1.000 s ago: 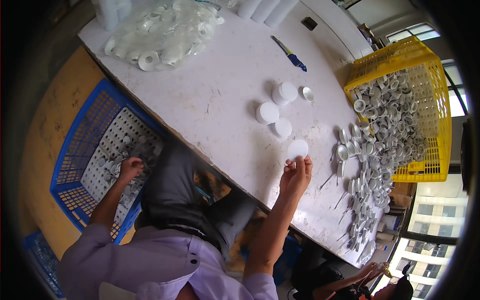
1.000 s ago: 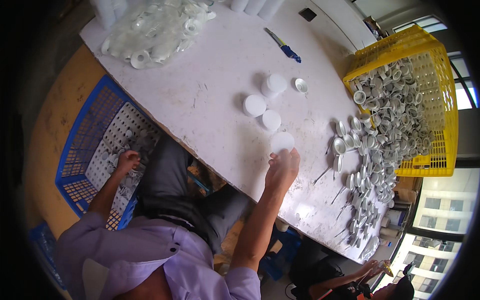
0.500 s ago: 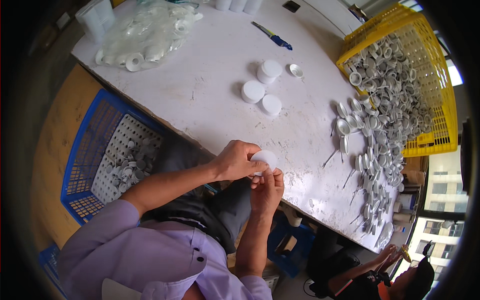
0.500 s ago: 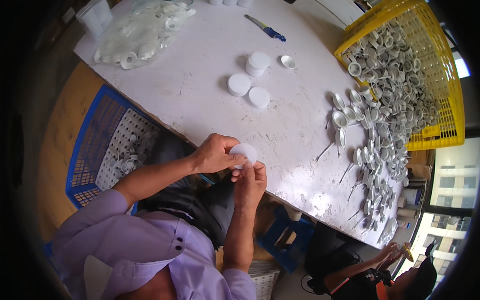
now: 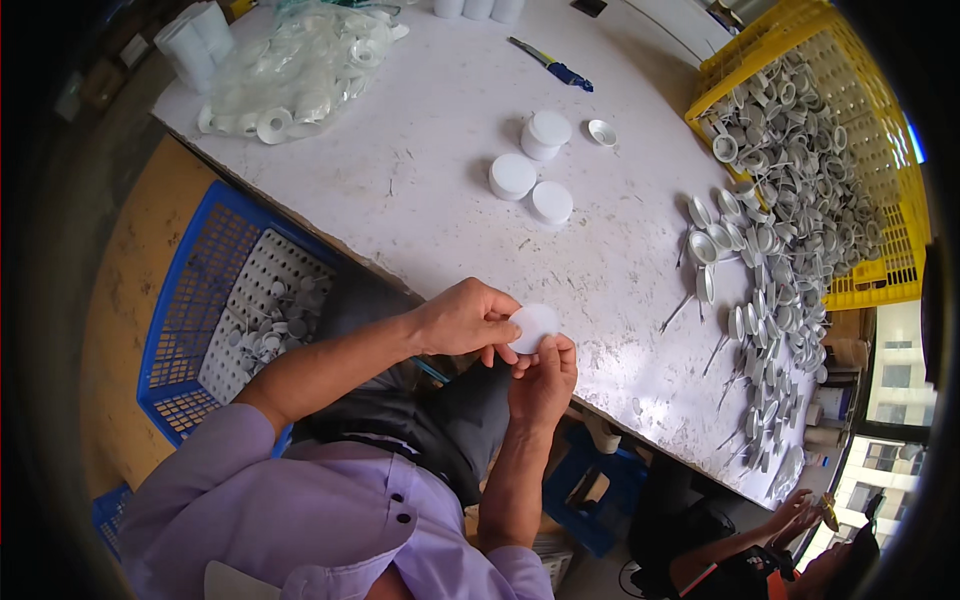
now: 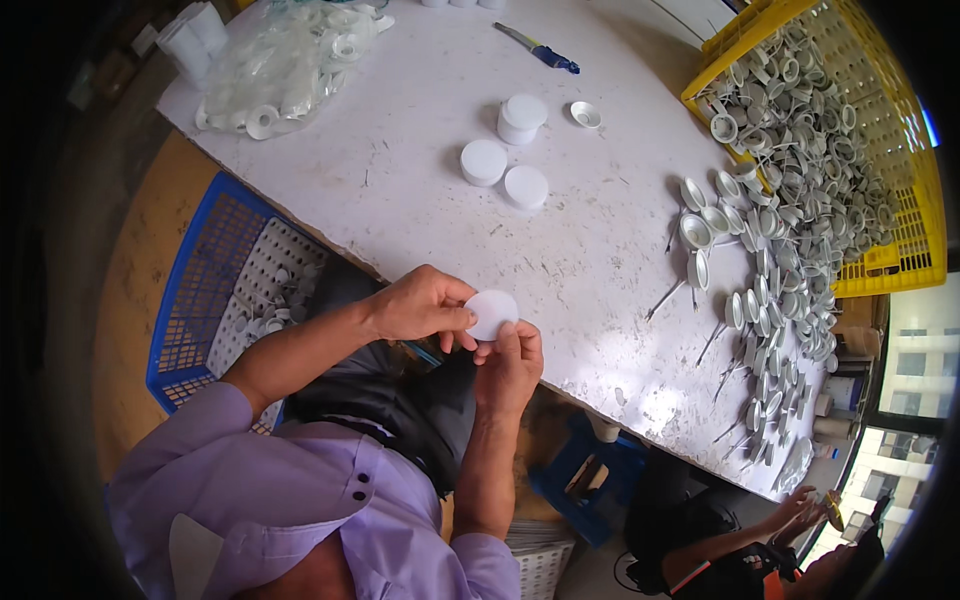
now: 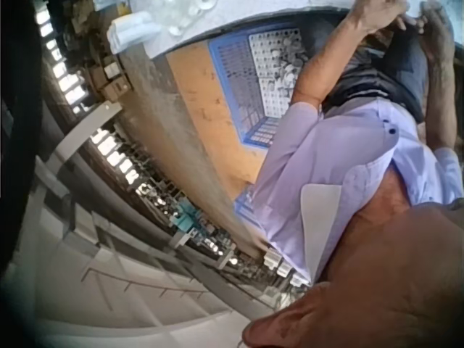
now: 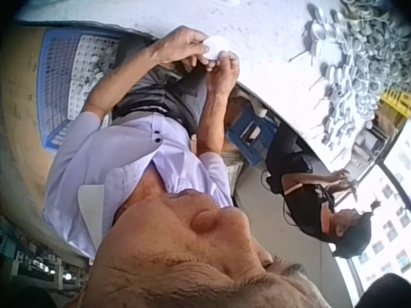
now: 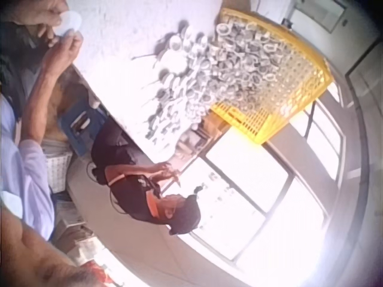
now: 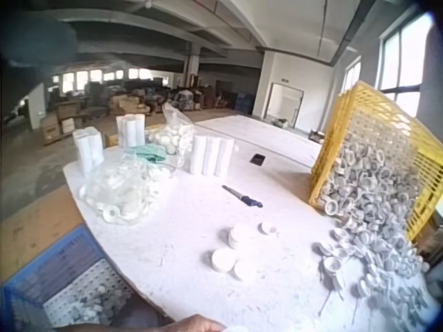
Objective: The person assembles small light fixtures by hand, joining plastic covers, LED units, and plastic housings at a workshop table.
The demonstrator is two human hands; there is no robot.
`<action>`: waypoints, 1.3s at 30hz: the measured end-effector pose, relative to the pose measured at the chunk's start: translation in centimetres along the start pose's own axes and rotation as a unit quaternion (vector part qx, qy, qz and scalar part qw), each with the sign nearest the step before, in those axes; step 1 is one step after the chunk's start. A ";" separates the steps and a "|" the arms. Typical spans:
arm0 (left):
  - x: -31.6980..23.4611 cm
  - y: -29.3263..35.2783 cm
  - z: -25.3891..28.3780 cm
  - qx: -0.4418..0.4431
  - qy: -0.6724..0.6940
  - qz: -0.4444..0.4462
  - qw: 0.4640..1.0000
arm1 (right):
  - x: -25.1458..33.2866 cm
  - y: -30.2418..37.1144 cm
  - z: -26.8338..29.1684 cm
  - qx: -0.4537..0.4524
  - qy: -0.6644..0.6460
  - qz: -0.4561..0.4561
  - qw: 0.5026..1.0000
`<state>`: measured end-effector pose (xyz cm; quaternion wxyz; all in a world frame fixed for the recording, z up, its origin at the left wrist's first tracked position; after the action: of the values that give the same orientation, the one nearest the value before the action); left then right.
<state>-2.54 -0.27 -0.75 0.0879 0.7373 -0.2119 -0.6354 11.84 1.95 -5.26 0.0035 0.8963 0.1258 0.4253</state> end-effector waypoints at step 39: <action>1.3 -0.6 -0.6 -0.059 0.031 -0.033 0.997 | 0.5 0.5 0.7 -0.067 0.129 0.041 0.989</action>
<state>-1.69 -0.39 -2.08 0.1168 0.7565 -0.1471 -0.6265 12.74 1.64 -5.26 0.0299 0.8363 0.0591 0.5442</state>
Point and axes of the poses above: each hand's wrist, its own y-axis away from the middle knuckle, its own z-axis out of the back of the hand, x = y × z, the point moved 5 cm from there along -y, towards the middle knuckle, and after that the axes turned 8 degrees about z, right-handed, at the moved point
